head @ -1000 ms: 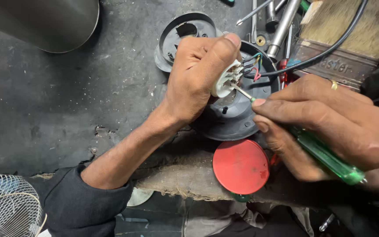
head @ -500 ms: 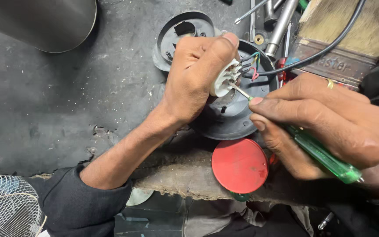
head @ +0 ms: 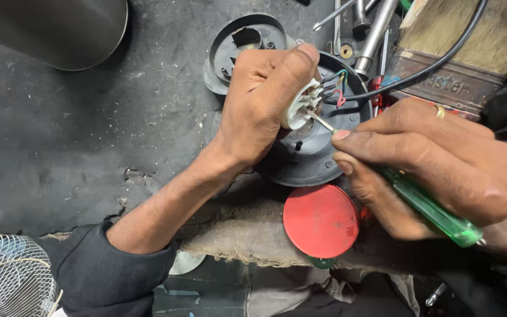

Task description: The person disassembles the base of an electric kettle using a green screwdriver, removes the bottom cover, and manipulates the internal wiring and heating element. The person then reattaches the heating element to the kettle body.

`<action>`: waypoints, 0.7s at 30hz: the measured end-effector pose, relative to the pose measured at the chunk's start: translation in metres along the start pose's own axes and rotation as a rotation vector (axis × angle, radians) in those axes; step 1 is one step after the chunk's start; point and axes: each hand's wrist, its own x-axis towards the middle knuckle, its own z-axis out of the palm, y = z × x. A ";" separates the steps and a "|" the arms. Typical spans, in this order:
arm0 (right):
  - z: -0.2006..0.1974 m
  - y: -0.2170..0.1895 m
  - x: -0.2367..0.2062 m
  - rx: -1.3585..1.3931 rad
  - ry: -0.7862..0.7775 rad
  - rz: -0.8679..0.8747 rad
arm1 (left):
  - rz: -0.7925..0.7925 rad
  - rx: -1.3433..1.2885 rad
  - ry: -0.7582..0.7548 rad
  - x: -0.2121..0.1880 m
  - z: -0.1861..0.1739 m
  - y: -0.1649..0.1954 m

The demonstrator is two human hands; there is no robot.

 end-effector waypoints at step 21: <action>0.004 0.000 -0.006 0.062 0.118 0.008 | -0.121 -0.086 -0.021 0.005 -0.003 0.007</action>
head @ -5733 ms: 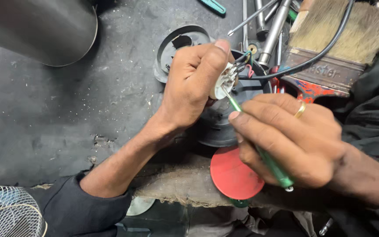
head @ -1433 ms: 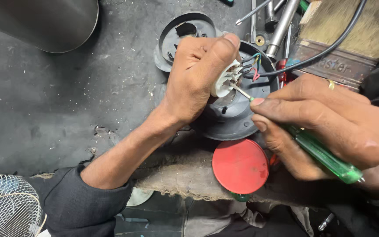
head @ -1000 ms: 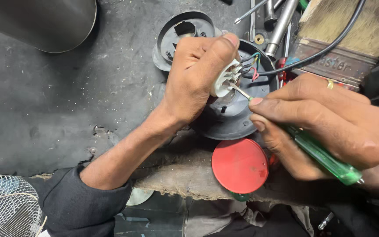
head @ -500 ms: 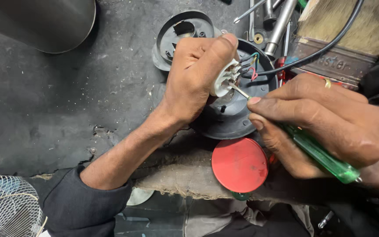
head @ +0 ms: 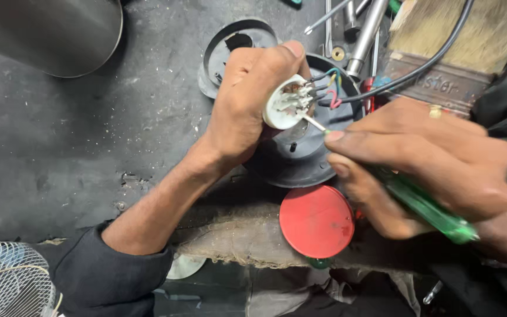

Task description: The person disassembles the base of an electric kettle using a green screwdriver, removes the bottom cover, and manipulates the internal wiring and heating element. The person then reattaches the heating element to the kettle body.

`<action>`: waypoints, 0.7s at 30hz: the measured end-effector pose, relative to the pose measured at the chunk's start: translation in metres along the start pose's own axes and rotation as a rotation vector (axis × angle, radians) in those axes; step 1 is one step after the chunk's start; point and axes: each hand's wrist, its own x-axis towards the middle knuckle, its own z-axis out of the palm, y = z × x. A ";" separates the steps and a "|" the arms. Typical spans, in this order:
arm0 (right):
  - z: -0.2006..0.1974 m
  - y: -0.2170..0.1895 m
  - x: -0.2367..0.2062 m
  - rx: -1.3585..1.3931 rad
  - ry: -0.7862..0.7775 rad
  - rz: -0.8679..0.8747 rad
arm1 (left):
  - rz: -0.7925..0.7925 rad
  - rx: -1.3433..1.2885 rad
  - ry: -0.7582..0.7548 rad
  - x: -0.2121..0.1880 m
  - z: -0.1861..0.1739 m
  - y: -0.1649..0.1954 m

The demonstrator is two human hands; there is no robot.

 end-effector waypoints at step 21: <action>-0.011 -0.006 0.007 -0.108 -0.069 0.008 | 0.154 0.099 0.070 -0.003 0.004 0.006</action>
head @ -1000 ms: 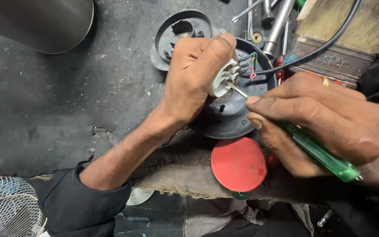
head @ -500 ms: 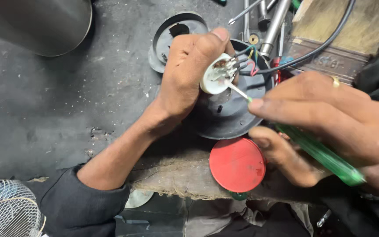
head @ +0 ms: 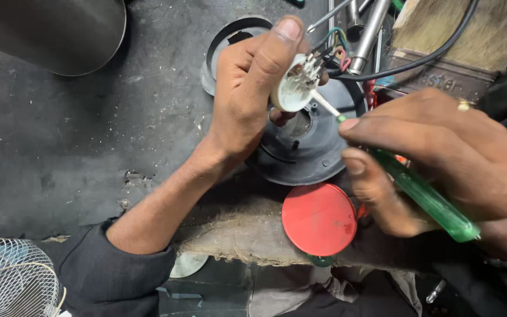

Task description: The person disassembles the base of an electric kettle using a green screwdriver, removes the bottom cover, and manipulates the internal wiring and heating element. The person then reattaches the heating element to the kettle body.

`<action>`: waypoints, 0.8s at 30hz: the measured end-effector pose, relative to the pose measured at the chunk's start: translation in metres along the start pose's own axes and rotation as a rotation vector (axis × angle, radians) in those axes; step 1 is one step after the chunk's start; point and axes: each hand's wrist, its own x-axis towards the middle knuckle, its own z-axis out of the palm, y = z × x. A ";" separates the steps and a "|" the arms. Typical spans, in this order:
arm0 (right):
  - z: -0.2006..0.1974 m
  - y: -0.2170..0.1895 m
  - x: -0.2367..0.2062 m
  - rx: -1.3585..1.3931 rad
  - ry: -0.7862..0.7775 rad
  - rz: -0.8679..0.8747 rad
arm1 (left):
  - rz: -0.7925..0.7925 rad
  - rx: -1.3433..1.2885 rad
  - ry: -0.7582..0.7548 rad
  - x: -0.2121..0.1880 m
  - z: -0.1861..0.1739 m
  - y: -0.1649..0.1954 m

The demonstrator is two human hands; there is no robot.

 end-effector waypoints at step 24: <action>0.013 -0.002 -0.005 -0.053 0.049 -0.007 | 0.102 -0.065 0.014 -0.002 0.004 -0.012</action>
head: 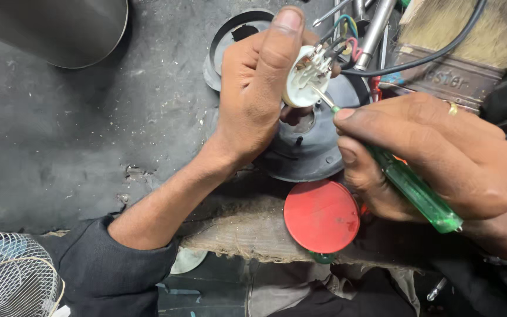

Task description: The person disassembles the base of an electric kettle using a green screwdriver, removes the bottom cover, and manipulates the internal wiring and heating element. The person then reattaches the heating element to the kettle body.

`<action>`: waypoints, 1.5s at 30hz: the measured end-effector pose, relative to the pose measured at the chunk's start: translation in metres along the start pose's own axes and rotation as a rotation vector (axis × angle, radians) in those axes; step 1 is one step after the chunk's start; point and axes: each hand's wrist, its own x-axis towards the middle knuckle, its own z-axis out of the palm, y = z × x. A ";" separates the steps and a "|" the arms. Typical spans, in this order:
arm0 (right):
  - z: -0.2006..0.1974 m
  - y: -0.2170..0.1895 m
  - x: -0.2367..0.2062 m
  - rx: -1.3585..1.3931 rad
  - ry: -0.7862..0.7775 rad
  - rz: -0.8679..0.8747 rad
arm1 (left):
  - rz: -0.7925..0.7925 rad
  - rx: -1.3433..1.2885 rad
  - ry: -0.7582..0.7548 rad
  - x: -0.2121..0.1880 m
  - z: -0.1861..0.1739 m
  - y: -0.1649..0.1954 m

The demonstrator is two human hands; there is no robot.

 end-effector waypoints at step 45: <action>-0.001 -0.002 -0.007 -0.361 0.264 0.005 | 0.169 0.718 -0.002 0.014 -0.014 0.075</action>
